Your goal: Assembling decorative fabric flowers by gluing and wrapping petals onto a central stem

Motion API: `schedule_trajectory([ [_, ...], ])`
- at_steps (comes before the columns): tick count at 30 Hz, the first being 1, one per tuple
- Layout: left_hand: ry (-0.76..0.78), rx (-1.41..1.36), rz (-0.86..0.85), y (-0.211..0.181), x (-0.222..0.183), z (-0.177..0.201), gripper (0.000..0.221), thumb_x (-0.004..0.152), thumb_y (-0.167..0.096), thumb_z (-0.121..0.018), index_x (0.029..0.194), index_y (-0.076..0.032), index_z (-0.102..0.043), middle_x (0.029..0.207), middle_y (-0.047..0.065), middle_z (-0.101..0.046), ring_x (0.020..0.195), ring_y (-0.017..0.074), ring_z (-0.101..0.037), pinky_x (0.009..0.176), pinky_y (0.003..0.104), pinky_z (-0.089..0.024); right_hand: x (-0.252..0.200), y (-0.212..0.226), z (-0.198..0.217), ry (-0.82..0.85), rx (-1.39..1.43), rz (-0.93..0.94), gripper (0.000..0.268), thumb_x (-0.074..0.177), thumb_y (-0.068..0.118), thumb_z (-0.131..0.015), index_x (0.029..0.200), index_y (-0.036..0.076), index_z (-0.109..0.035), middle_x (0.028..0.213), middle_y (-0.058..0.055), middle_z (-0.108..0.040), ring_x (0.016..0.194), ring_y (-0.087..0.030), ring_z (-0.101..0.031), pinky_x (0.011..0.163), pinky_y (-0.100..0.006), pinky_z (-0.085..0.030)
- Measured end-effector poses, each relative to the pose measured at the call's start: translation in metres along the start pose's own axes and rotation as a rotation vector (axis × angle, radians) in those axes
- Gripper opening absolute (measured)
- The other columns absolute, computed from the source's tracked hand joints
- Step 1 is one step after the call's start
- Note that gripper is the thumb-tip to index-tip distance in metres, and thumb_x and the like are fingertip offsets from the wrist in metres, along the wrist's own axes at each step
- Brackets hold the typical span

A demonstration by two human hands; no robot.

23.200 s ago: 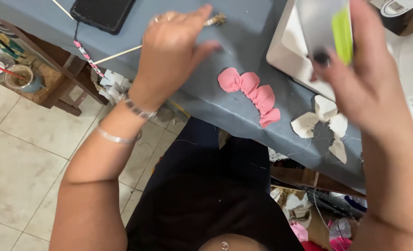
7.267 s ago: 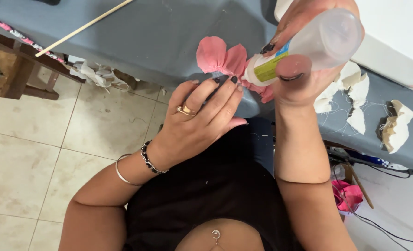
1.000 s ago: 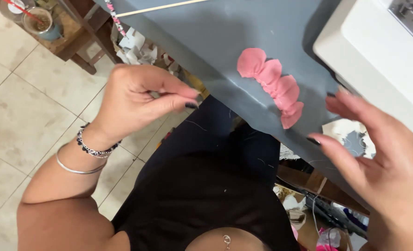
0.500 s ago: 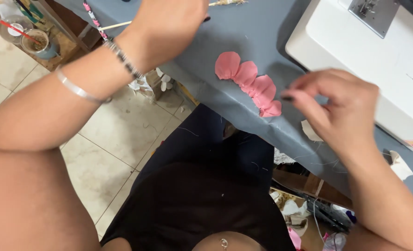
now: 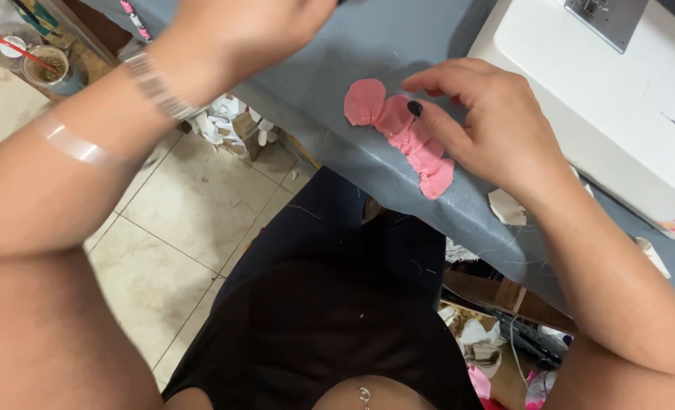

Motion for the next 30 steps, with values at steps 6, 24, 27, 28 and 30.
schedule_trajectory([
  [6,-0.045,-0.585,0.131,-0.037,-0.060,0.019,0.012,0.101,-0.007,-0.074,0.112,-0.002,-0.075,0.096,0.006,-0.076,0.081,0.0115,-0.069,0.071,0.025,-0.056,0.023,-0.021,-0.026,0.179,0.073,-0.163,0.035,0.098,0.029,-0.060,0.127,0.013,-0.072,0.116,-0.009,-0.071,0.097,-0.022,-0.067,0.078,-0.038,-0.049],
  [24,-0.285,-1.432,0.432,-0.020,-0.102,-0.132,0.014,0.096,-0.009,-0.073,0.108,-0.002,-0.072,0.102,0.004,-0.075,0.092,0.0062,-0.067,0.088,0.020,-0.057,0.024,-0.036,-0.052,0.064,0.794,-0.232,0.012,0.101,0.009,-0.071,0.101,0.010,-0.059,0.074,0.006,-0.046,0.056,0.000,-0.046,0.046,-0.014,-0.039],
  [27,-0.303,-1.286,0.465,-0.014,-0.101,-0.135,0.016,0.094,-0.016,-0.076,0.107,-0.006,-0.074,0.102,0.001,-0.077,0.092,0.0054,-0.069,0.089,0.021,-0.058,0.021,-0.029,-0.051,-0.011,0.867,-0.255,0.012,0.101,0.012,-0.072,0.104,0.010,-0.060,0.079,0.005,-0.058,0.073,0.002,-0.054,0.070,-0.013,-0.045],
  [28,-0.311,-1.291,0.467,-0.014,-0.099,-0.133,0.016,0.094,-0.016,-0.076,0.107,-0.006,-0.074,0.102,0.001,-0.077,0.092,0.0054,-0.069,0.089,0.021,-0.058,0.021,-0.023,-0.051,-0.003,0.862,-0.255,0.012,0.101,0.012,-0.072,0.104,0.010,-0.060,0.079,0.005,-0.058,0.073,0.002,-0.054,0.070,-0.013,-0.045],
  [30,-0.314,-1.190,0.469,-0.014,-0.098,-0.128,0.016,0.094,-0.019,-0.075,0.107,-0.008,-0.074,0.103,0.001,-0.077,0.092,0.0064,-0.070,0.090,0.022,-0.058,0.020,-0.012,-0.050,0.010,0.841,-0.265,0.032,0.099,0.015,-0.071,0.127,0.002,-0.065,0.102,-0.007,-0.076,0.090,-0.008,-0.072,0.083,-0.020,-0.061],
])
Point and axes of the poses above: each hand's wrist, its own x-axis towards the middle knuckle, its own z-axis out of the back of the hand, y = z × x, the point moved 9 cm from there along x, towards the middle knuckle
